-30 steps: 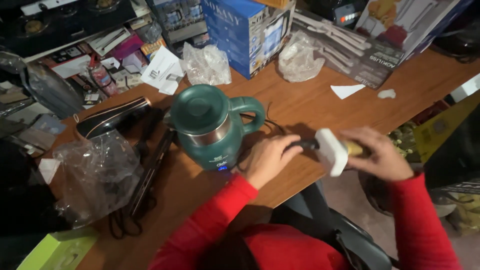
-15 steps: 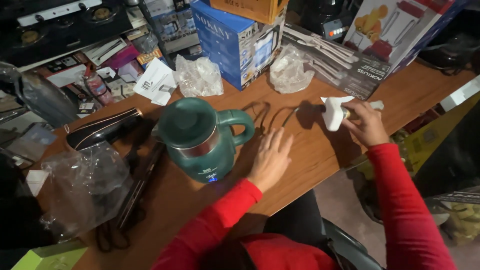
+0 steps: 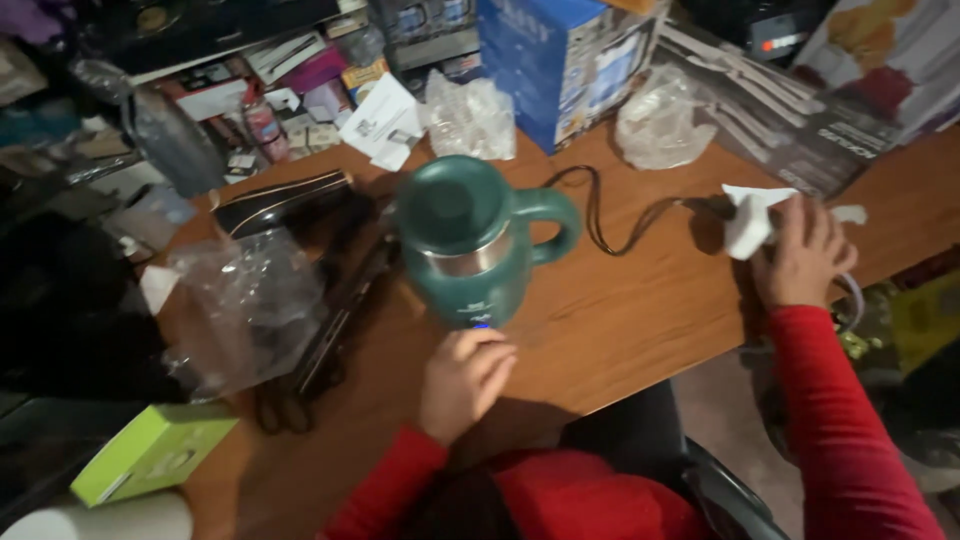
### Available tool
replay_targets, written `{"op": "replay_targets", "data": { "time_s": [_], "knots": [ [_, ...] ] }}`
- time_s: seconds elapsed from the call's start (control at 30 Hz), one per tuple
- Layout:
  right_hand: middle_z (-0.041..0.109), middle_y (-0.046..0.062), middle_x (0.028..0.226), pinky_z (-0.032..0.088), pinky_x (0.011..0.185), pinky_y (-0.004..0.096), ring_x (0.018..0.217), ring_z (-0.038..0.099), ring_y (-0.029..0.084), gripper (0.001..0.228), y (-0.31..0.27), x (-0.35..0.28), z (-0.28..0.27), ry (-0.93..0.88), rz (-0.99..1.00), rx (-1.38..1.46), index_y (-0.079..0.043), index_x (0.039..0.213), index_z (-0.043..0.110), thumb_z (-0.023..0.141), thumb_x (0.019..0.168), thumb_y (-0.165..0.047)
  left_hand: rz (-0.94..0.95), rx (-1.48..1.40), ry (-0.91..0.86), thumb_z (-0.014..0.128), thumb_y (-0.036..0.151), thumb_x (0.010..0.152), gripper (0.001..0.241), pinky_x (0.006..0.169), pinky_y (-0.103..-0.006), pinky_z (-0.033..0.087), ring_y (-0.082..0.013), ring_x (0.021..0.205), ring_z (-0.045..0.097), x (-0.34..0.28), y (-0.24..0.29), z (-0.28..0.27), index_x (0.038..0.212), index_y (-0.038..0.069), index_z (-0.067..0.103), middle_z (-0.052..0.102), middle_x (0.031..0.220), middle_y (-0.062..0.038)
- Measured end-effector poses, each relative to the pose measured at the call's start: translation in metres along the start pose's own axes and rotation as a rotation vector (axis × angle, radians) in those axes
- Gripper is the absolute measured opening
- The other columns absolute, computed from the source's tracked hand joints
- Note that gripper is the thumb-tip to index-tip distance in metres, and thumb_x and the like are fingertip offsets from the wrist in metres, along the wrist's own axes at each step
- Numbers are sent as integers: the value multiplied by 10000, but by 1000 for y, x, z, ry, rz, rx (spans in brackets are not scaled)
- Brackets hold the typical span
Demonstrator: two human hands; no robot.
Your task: Unboxing, inspecting, and repacking a small electric kettle or milk frother at a desk
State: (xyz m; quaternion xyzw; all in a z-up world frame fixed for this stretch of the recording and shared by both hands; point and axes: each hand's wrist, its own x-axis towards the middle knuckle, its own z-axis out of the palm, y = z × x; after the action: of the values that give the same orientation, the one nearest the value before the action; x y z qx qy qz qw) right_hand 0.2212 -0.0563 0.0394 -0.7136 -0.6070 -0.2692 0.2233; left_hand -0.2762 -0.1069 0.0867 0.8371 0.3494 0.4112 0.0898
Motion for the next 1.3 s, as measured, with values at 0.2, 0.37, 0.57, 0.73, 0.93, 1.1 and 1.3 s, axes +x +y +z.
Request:
{"op": "replay_targets", "data": {
  "time_s": [0.2, 0.37, 0.57, 0.73, 0.93, 1.1, 1.3],
  "knots": [
    [405, 379, 1566, 300, 923, 725, 1316, 445, 593, 857, -7, -14, -13, -31, 24, 79, 29, 1596, 391, 722, 886, -316, -351, -158, 153, 717, 130, 900, 110, 942, -332, 512, -208, 1013, 676, -18, -16, -39, 997, 133, 768, 715, 1040, -23],
    [427, 341, 1578, 337, 914, 674, 1357, 448, 526, 1102, 4, -28, -13, -39, -12, -5, 67, 1616, 360, 855, 670, -208, -374, -149, 181, 707, 140, 909, 125, 932, -331, 512, -211, 1010, 676, -26, -25, -44, 1017, 115, 765, 723, 1024, -45],
    [388, 296, 1619, 349, 936, 671, 1371, 451, 517, 1122, 12, -38, -13, -37, 27, -16, 37, 1636, 337, 872, 674, -186, -377, -125, 166, 712, 137, 907, 144, 928, -343, 521, -223, 1027, 679, -25, -31, -44, 1040, 110, 759, 710, 1066, -58],
    [358, 341, 1612, 319, 956, 693, 1381, 419, 582, 996, 6, -39, -19, -45, 36, 44, 1, 1643, 290, 792, 825, -266, -355, -135, 191, 707, 112, 907, 143, 931, -337, 521, -224, 1024, 683, -23, -31, -43, 1043, 101, 751, 710, 1054, -70],
    [240, 379, 1645, 224, 1075, 723, 1491, 221, 558, 1056, 0, -42, -28, -154, 130, 153, -9, 1648, 196, 762, 758, -67, -386, -129, 196, 696, 116, 912, 142, 953, -342, 523, -223, 1070, 686, -29, -36, -41, 1040, 95, 753, 724, 1086, -70],
    [138, 347, 1663, 116, 1228, 675, 1561, 124, 504, 866, -39, -55, -46, 105, 239, 308, 12, 1638, 169, 484, 855, 210, -500, -201, 207, 729, 206, 903, 316, 919, -327, 548, -208, 1071, 670, -39, -47, -40, 1199, 103, 690, 682, 1174, -93],
    [164, 271, 1640, 76, 1278, 632, 1556, 116, 472, 811, -135, -70, -42, 334, 14, 563, 62, 1588, 284, 682, 913, -144, -593, -664, 181, 804, 125, 823, 937, 1193, -543, 317, -413, 1462, 357, -33, -83, -12, 1566, -13, 251, 345, 1589, -257]
  ]
}}
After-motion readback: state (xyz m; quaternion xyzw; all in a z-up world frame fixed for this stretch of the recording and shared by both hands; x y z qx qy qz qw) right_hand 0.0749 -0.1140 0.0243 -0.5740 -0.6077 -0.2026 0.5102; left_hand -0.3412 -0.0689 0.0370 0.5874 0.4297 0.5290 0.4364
